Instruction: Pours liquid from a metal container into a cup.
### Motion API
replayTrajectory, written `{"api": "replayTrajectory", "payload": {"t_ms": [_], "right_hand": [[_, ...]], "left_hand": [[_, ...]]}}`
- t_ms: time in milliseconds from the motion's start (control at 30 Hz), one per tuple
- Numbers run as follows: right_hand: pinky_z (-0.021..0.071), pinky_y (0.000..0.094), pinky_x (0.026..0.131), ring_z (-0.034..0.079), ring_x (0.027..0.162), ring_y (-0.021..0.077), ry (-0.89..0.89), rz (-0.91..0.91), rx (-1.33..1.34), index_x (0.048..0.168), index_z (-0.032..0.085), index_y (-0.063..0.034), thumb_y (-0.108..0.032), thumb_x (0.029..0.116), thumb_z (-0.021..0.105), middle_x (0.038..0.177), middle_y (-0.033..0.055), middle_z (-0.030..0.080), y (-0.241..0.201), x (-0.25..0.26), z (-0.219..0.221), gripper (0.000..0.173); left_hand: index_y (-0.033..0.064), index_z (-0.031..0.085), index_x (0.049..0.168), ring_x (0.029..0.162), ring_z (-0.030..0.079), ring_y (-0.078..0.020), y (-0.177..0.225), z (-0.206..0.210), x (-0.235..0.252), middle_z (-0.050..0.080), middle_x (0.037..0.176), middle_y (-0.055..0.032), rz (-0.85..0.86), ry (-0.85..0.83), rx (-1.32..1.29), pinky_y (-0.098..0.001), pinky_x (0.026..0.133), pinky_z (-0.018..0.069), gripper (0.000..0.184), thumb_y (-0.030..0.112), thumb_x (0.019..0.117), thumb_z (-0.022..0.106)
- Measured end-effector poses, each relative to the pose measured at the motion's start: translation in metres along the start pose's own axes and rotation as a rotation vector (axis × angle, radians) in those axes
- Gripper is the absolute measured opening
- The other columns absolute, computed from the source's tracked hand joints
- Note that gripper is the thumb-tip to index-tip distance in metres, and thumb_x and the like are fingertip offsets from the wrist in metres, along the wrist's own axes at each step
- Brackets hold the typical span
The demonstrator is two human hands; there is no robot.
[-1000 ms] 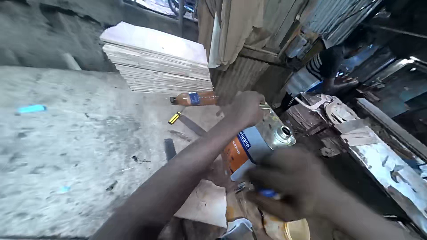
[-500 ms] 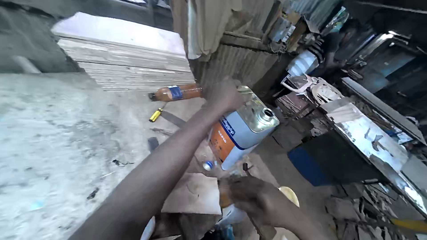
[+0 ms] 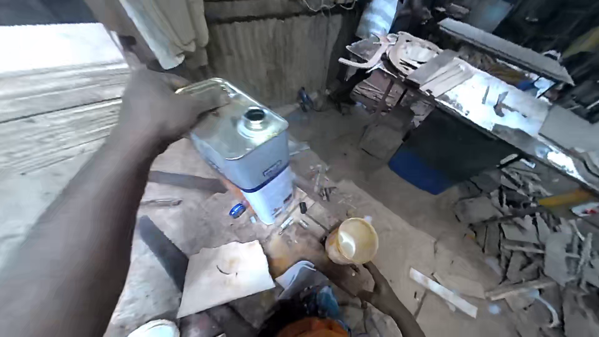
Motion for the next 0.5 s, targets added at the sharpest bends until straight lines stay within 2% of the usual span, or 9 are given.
{"api": "replayTrajectory", "payload": {"t_ms": [100,167,200,267,367,433,500], "right_hand": [[0.0426,0.0416,0.116,0.052,0.136,0.0257,-0.104,0.008,0.108,0.147,0.046,0.0044,-0.029,0.0775,0.081,0.147,0.0215,0.053,-0.001,0.031,0.018,0.085],[0.0474,0.0370,0.108,0.059,0.124,0.0205,-0.182,0.065,0.188,0.140,0.051,0.0068,-0.028,0.0817,0.076,0.136,0.0209,0.060,-0.012,0.041,0.025,0.072],[0.0489,0.0334,0.104,0.060,0.119,0.0166,-0.223,0.107,0.218,0.140,0.050,0.0070,-0.024,0.0827,0.074,0.133,0.0194,0.061,-0.018,0.042,0.027,0.070],[0.0472,0.0342,0.106,0.059,0.121,0.0186,-0.277,0.157,0.213,0.143,0.048,0.0079,-0.009,0.0863,0.069,0.135,0.0217,0.059,-0.028,0.040,0.024,0.063],[0.0495,0.0373,0.107,0.064,0.121,0.0195,-0.189,0.092,0.131,0.144,0.053,0.0017,-0.012,0.0895,0.066,0.133,0.0181,0.065,-0.024,0.028,0.020,0.057],[0.0532,0.0425,0.099,0.068,0.111,0.0224,-0.138,0.088,0.135,0.149,0.051,-0.0049,-0.015,0.0926,0.062,0.127,0.0180,0.068,-0.017,0.009,0.012,0.058],[0.0575,0.0397,0.093,0.071,0.101,0.0176,-0.082,0.100,0.162,0.151,0.051,-0.0090,-0.021,0.0966,0.065,0.121,0.0128,0.071,-0.008,-0.013,0.004,0.057]], "left_hand": [[0.0049,0.069,0.111,0.086,0.064,-0.0252,0.005,-0.002,-0.011,0.067,0.100,-0.0161,-0.014,0.052,-0.004,-0.0568,0.082,0.0514,0.054,0.053,0.0882,0.073],[0.0057,0.069,0.108,0.079,0.061,-0.0151,0.012,-0.002,-0.022,0.066,0.095,-0.0096,-0.010,0.087,-0.008,-0.0470,0.077,0.0532,0.051,0.052,0.0868,0.075],[0.0068,0.069,0.109,0.076,0.060,-0.0108,0.017,-0.001,-0.026,0.065,0.094,-0.0066,-0.006,0.091,-0.009,-0.0421,0.076,0.0536,0.050,0.051,0.0873,0.076],[0.0112,0.070,0.112,0.073,0.059,-0.0044,0.027,0.001,-0.033,0.066,0.093,-0.0012,0.004,0.096,-0.009,-0.0335,0.072,0.0544,0.045,0.048,0.0875,0.076],[0.0144,0.071,0.111,0.069,0.058,-0.0002,0.037,0.004,-0.039,0.066,0.090,0.0031,0.039,0.101,0.011,-0.0284,0.068,0.0540,0.045,0.050,0.0857,0.078],[0.0139,0.072,0.110,0.068,0.060,-0.0013,0.042,0.006,-0.043,0.067,0.089,0.0023,0.067,0.101,0.013,-0.0296,0.067,0.0555,0.043,0.049,0.0855,0.079],[0.0139,0.072,0.111,0.065,0.060,-0.0044,0.050,0.007,-0.049,0.069,0.089,-0.0006,0.075,0.103,0.018,-0.0317,0.064,0.0548,0.041,0.046,0.0871,0.079]]}}
Point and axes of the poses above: each hand's wrist, its own x-axis towards the middle knuckle, its own z-axis out of the palm, y = z × x, the point moved 3 cm from there along x, towards the middle knuckle
